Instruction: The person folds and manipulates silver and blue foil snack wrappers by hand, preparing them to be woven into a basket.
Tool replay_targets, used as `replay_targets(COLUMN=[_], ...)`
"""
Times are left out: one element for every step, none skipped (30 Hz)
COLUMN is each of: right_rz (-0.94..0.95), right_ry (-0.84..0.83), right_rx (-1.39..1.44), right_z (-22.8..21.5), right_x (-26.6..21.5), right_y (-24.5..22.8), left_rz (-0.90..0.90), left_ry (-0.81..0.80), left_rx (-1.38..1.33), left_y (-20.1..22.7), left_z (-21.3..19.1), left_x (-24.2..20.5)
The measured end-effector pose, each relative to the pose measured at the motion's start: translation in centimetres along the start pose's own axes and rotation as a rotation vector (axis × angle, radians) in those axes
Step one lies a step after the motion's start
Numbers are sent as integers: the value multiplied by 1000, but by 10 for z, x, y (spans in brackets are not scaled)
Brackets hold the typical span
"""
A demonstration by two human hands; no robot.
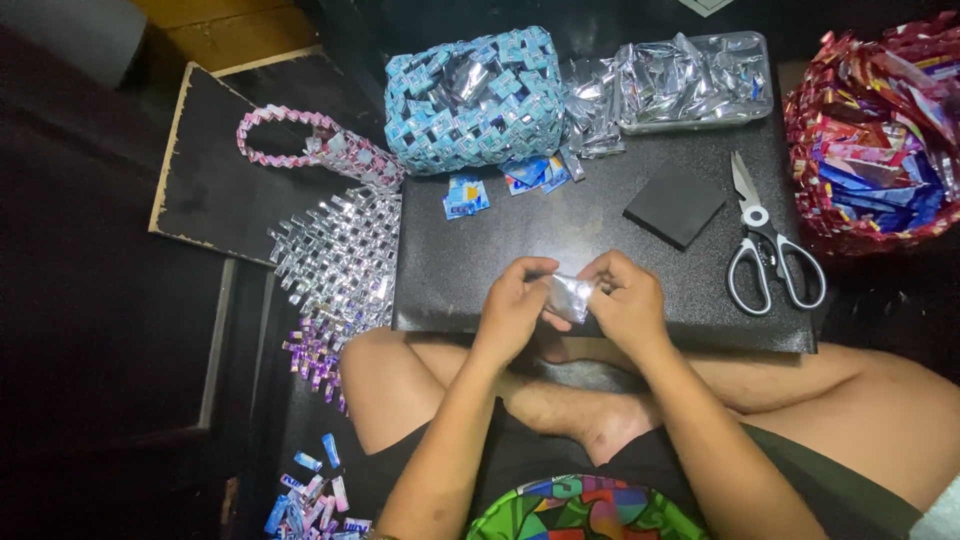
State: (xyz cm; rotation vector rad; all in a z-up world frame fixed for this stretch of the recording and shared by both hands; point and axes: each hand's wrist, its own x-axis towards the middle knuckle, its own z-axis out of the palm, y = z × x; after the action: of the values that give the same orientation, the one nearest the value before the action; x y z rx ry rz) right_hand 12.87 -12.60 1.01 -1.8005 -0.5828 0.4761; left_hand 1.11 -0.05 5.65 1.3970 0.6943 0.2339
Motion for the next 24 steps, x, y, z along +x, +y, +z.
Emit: replay_targets(right_rz=[1, -43, -87, -87, -70, -51, -48, 0, 47, 47, 33, 23, 26, 13, 0, -2, -1, 2, 1, -14, -28, -28, -17, -6], right_ry=[1, 56, 110, 111, 115, 119, 122, 96, 69, 68, 2, -64, -64, -103, -141, -141, -155, -170, -172, -173, -174, -171, -164, -159], right_rx=[-1, 3, 6, 6, 31, 55, 53, 106, 159, 158, 221, 279, 276, 293, 309, 310, 338, 366, 367, 371, 375, 375, 381, 387], right_z=[0, 1, 1, 1, 2, 2, 1, 0, 0, -2, -4, -7, -8, -9, -11, -12, -13, -13, -12, -13, -13, -13, -13, -13], right_x=[-2, -3, -3, -3, -2, -2, 0, 3, 6, 7, 7, 5, 6, 6, 7, 8, 10, 10, 12, 13, 13, 12, 12, 11], right_y=[2, 3, 4, 5, 5, 7, 7, 6, 5, 8, 11, 14, 17, 19, 21, 24, 27, 30, 28, 27, 26, 26, 25, 24], left_rz=[-1, -34, -67, -67, -66, -66, -68, -72, -75, -75, -94, -116, -118, -122, -126, -123, -128, -134, -134, -141, -149, -149, -153, -156], left_ry=[-1, -93, -186, -187, -236, -288, -292, -249, -206, -205, -192, -180, -181, -176, -171, -169, -169, -168, -165, -170, -174, -177, -191, -202], left_rx=[0, -38, -76, -76, -80, -85, -86, -49, -12, -13, 57, 123, 120, 158, 196, 196, 196, 194, 195, 177, 158, 159, 130, 101], left_y=[-5, -9, -13, -9, -7, -5, -6, -8, -9, -7, -5, -5, -9, -13, -17, -20, -23, -27, -26, -26, -26, -26, -25, -24], left_z=[-5, -9, -14, -18, -23, -26, -24, -23, -23, -21, -20, -17, -17, -18, -18, -18, -18, -19, -20, -20, -20, -20, -19, -19], left_x=[4, 9, 14, 16, 17, 18, 20, 22, 24, 25, 26, 26, 29, 31, 33, 36, 39, 40, 42, 43, 43, 42, 40, 38])
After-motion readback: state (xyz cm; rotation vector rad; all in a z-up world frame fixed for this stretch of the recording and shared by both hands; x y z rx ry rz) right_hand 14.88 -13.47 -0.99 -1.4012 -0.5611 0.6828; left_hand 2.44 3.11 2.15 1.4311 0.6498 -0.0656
